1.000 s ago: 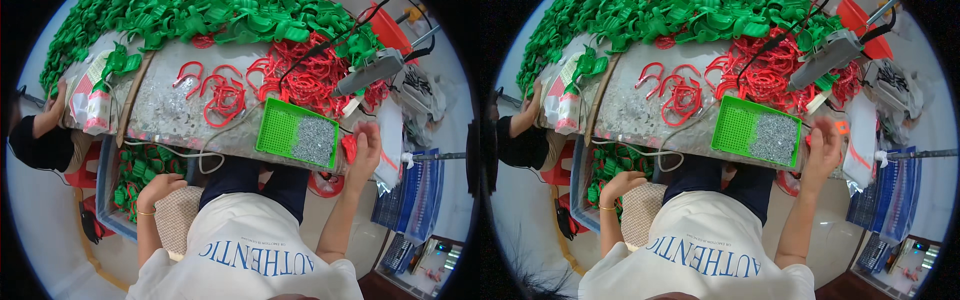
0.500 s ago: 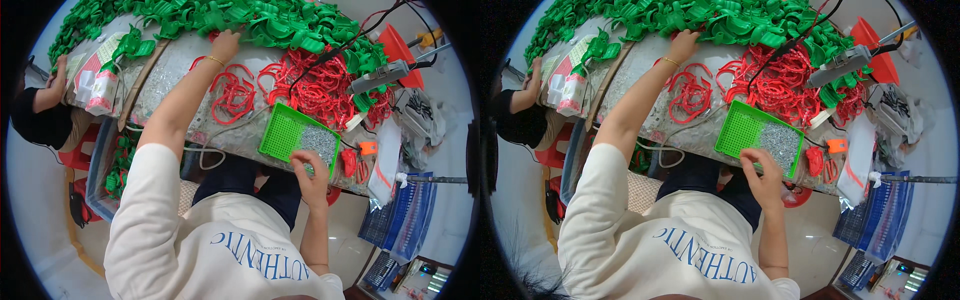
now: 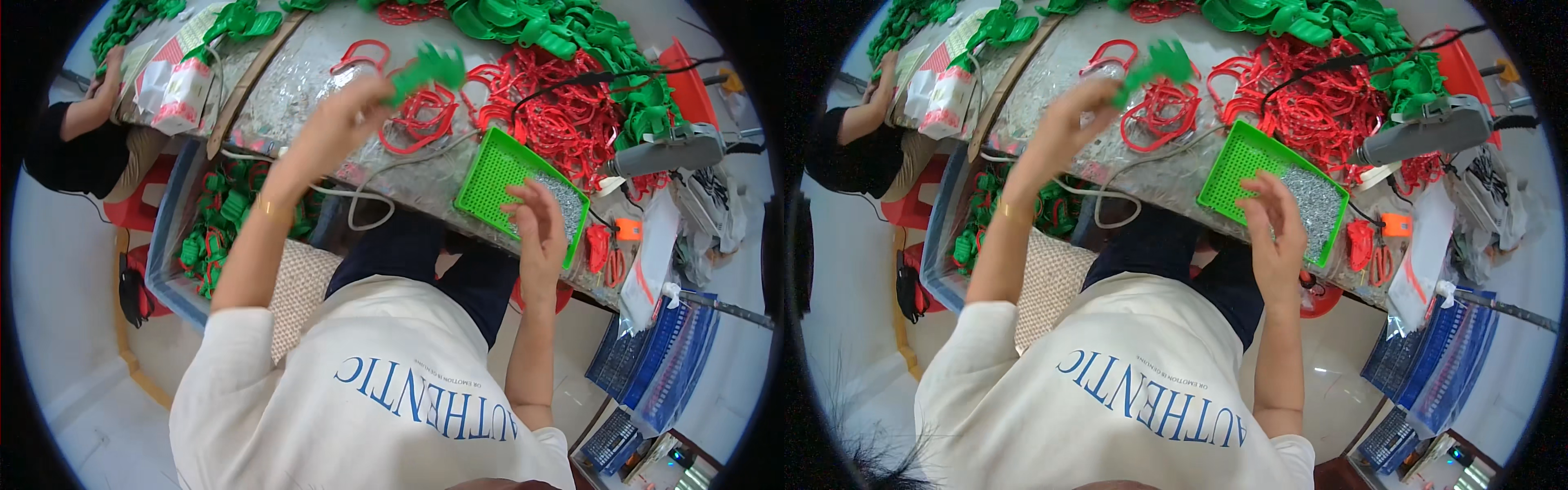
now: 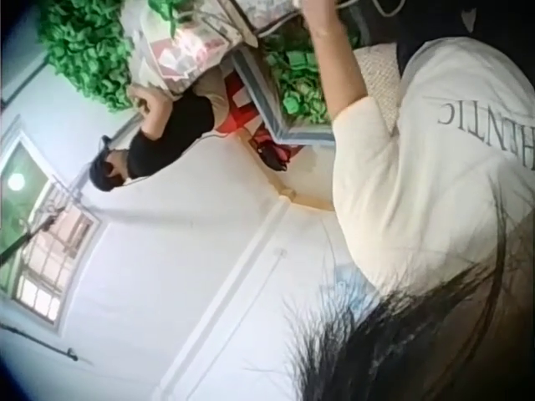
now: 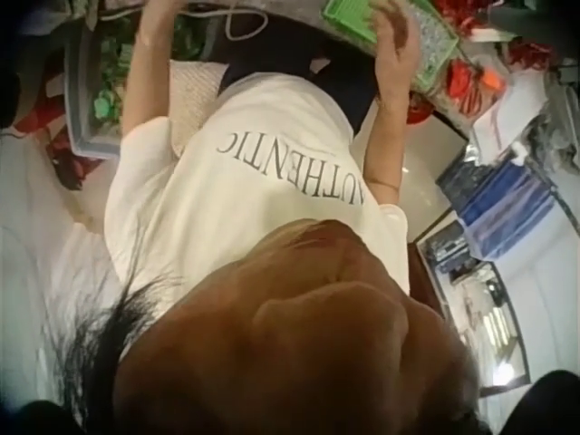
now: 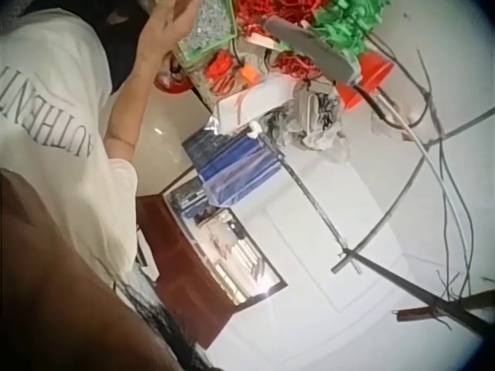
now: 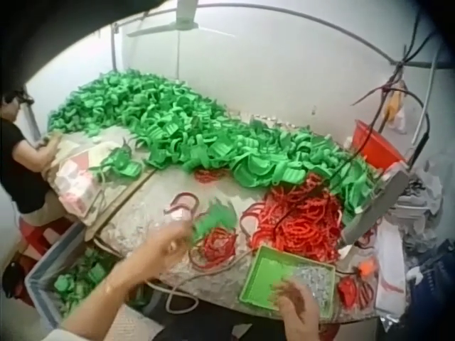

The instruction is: Assembling plastic toy parts using a heat gun and small fasteners at a factory workbench.

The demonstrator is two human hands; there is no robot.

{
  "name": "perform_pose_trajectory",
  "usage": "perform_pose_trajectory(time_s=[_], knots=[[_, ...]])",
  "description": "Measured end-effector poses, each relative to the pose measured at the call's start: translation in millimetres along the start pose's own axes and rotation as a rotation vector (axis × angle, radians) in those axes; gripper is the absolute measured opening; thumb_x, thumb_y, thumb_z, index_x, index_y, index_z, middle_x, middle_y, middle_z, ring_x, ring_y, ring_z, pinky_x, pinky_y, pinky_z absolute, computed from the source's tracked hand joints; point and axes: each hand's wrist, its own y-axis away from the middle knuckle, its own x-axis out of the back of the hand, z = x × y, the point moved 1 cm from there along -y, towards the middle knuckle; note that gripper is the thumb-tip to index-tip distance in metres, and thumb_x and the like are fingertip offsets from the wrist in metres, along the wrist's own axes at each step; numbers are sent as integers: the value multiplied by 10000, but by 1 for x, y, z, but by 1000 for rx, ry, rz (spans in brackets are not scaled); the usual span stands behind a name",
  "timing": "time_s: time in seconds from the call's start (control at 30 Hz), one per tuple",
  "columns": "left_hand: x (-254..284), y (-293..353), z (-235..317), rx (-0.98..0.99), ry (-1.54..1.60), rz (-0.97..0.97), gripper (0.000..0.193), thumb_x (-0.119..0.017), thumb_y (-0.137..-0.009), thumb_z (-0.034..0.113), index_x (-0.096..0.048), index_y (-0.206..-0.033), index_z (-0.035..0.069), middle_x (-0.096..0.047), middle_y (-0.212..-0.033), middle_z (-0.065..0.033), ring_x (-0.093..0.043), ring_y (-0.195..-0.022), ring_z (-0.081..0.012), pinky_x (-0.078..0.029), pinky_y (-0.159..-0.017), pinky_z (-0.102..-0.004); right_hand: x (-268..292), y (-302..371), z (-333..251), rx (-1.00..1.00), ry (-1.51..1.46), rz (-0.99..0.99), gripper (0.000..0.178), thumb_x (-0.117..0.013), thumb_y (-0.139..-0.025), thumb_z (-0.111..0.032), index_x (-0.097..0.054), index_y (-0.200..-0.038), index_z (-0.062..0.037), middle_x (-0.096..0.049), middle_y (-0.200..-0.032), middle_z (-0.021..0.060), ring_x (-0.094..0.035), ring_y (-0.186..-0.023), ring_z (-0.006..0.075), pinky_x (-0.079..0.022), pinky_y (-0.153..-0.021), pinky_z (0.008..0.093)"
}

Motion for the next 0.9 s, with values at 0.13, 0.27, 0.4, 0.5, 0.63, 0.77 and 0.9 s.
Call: perform_pose_trajectory(time_s=[0.13, 0.27, 0.4, 0.5, 0.63, 0.77, 0.9], knots=[[-23, 70, 56, -31, 234, -340, 216, -681, -808, 3, -564, -989, 24, -611, -1171, -123, -609, -1050, -269, -488, -880, -355, -15, -25, -6, -194, -13, -94, 345, -581, -954, -139, -540, -1278, -28, -639, -1106, 88, -612, -960, 148, -478, -854, 280], [-46, 98, 44, -5, 415, -232, 296, -676, -834, 44, -570, -1110, 52, -550, -1268, -144, -563, -1134, -263, -458, -944, -380, -24, -27, -1, -413, -201, -498, 353, -624, -931, -143, -550, -1260, -38, -639, -1060, 65, -601, -922, 126, -476, -815, 262], [-79, 99, 35, 394, 1645, 195, 620, -668, -898, 189, -382, -1447, 150, -453, -1405, -132, -473, -1266, -246, -407, -1036, -452, -51, -19, -1, -182, -161, -86, 331, -651, -917, -151, -561, -1214, -36, -629, -983, 47, -594, -888, 122, -473, -786, 261], [-96, 103, 40, 389, 1824, 187, 645, -539, -966, 396, -259, -1506, 181, -408, -1457, -97, -446, -1305, -251, -391, -1058, -499, -75, -13, 3, -27, -35, -11, 302, -650, -915, -148, -568, -1177, -24, -629, -973, 70, -598, -900, 153, -470, -813, 285], [-95, 103, 29, 495, 1962, 229, 632, -376, -981, 564, -406, -1423, 115, -502, -1388, -117, -490, -1275, -294, -408, -1036, -531, -76, -15, -3, 220, 326, -246, 289, -582, -961, -167, -581, -1212, -22, -605, -1131, 71, -570, -1020, 153, -436, -918, 289], [-83, 107, 24, 549, 1869, 266, 637, -354, -985, 572, -419, -1412, 104, -504, -1385, -120, -492, -1273, -301, -400, -1039, -541, -71, -66, 1, 224, 333, -187, 353, -600, -940, -169, -575, -1265, -33, -609, -1215, 109, -577, -1110, 213, -433, -965, 328], [-106, 110, 35, 701, 2046, 186, 672, -344, -980, 577, -394, -1436, 86, -466, -1417, -180, -454, -1309, -342, -358, -1083, -527, -67, -144, 51, 708, 942, -64, 350, -636, -900, -179, -604, -1222, -46, -614, -1183, 138, -603, -1072, 282, -462, -938, 367]])
